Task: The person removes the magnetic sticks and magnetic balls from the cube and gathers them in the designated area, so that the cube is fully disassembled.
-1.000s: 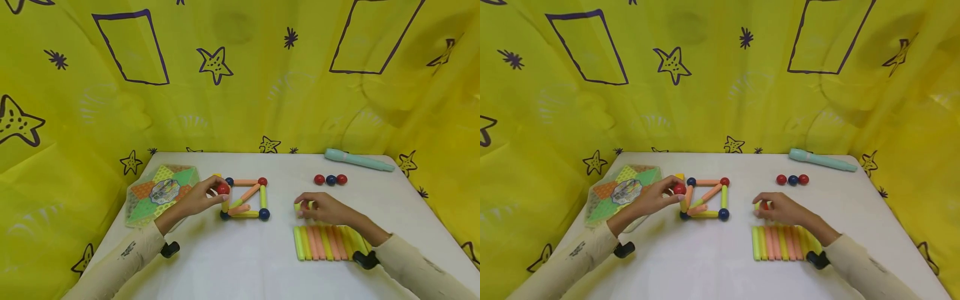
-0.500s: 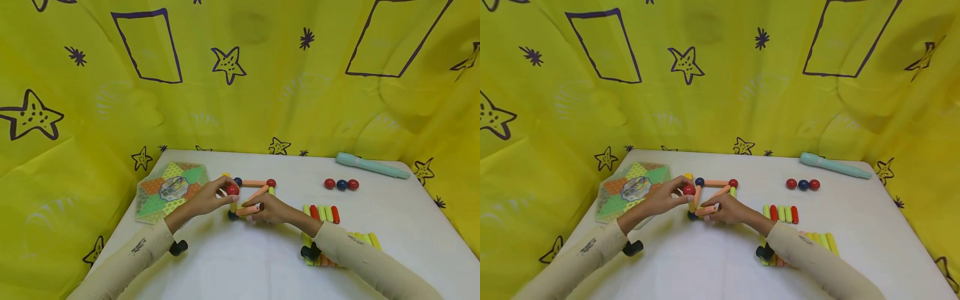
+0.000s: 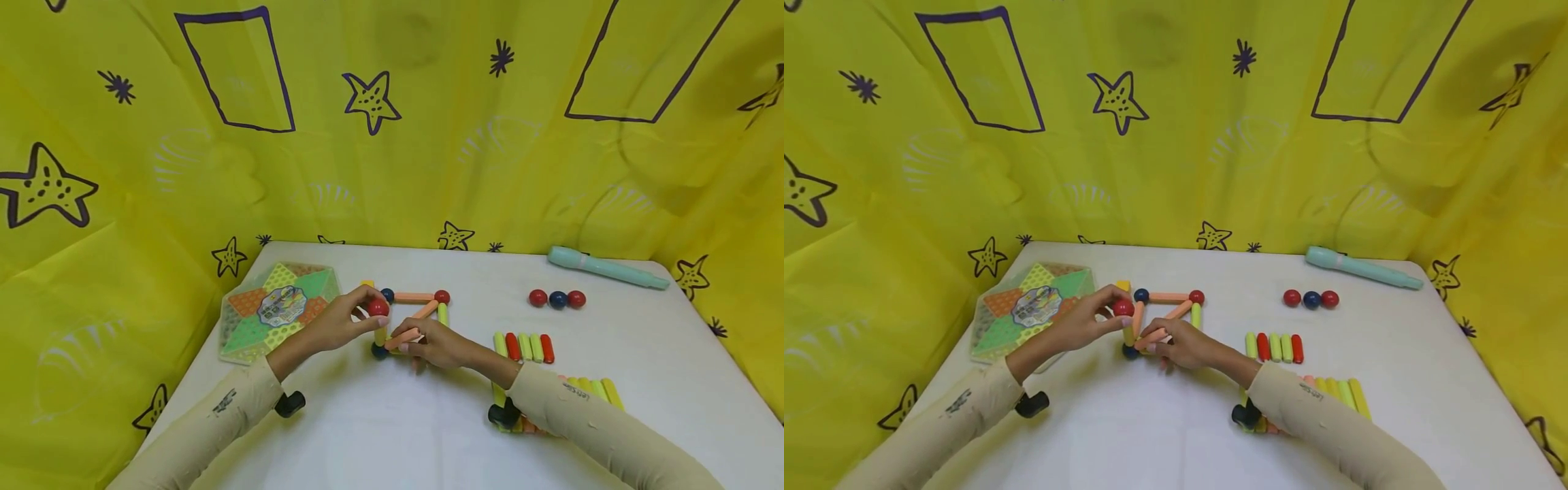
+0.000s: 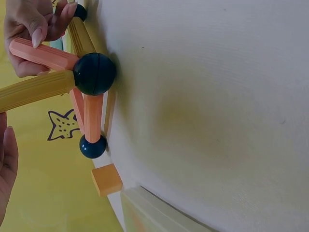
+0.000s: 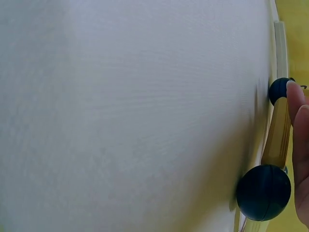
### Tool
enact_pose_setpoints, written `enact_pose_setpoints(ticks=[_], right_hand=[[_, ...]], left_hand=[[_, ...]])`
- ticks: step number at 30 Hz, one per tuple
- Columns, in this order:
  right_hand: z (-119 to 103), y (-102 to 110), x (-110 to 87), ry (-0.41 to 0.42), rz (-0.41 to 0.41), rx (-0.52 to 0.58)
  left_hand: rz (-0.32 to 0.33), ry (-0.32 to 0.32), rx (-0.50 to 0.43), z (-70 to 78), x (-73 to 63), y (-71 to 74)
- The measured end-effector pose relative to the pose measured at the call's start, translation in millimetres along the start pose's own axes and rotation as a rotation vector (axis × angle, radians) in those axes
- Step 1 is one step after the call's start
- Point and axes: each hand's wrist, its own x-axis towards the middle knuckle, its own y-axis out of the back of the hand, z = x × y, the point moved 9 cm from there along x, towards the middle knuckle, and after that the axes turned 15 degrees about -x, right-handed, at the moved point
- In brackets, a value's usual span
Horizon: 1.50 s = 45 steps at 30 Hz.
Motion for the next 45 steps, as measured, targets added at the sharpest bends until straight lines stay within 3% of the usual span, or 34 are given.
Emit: enact_pose_setpoints(ticks=[19, 28, 33, 39, 45], right_hand=[[2.8, 1.5, -2.0, 0.005, 0.047, 0.027], [-4.2, 20.2, 0.0, 0.014, 0.096, 0.034], [0.8, 28.1, -10.9, -0.035, 0.065, 0.065], [10.8, 37.7, -31.2, -0.036, 0.055, 0.094], [32.5, 54.9, -59.9, -0.184, 0.067, 0.067]], left_hand=[[-0.004, 0.004, 0.022, 0.4, -2.1, 0.8], [-0.008, -0.004, 0.034, 2.6, -0.9, -1.5], [-0.01, 0.016, 0.035, 3.2, 0.5, -4.4], [-0.006, 0.023, 0.025, 1.4, 2.3, -5.9], [-0.003, 0.021, 0.039, 1.1, 1.8, -5.8]])
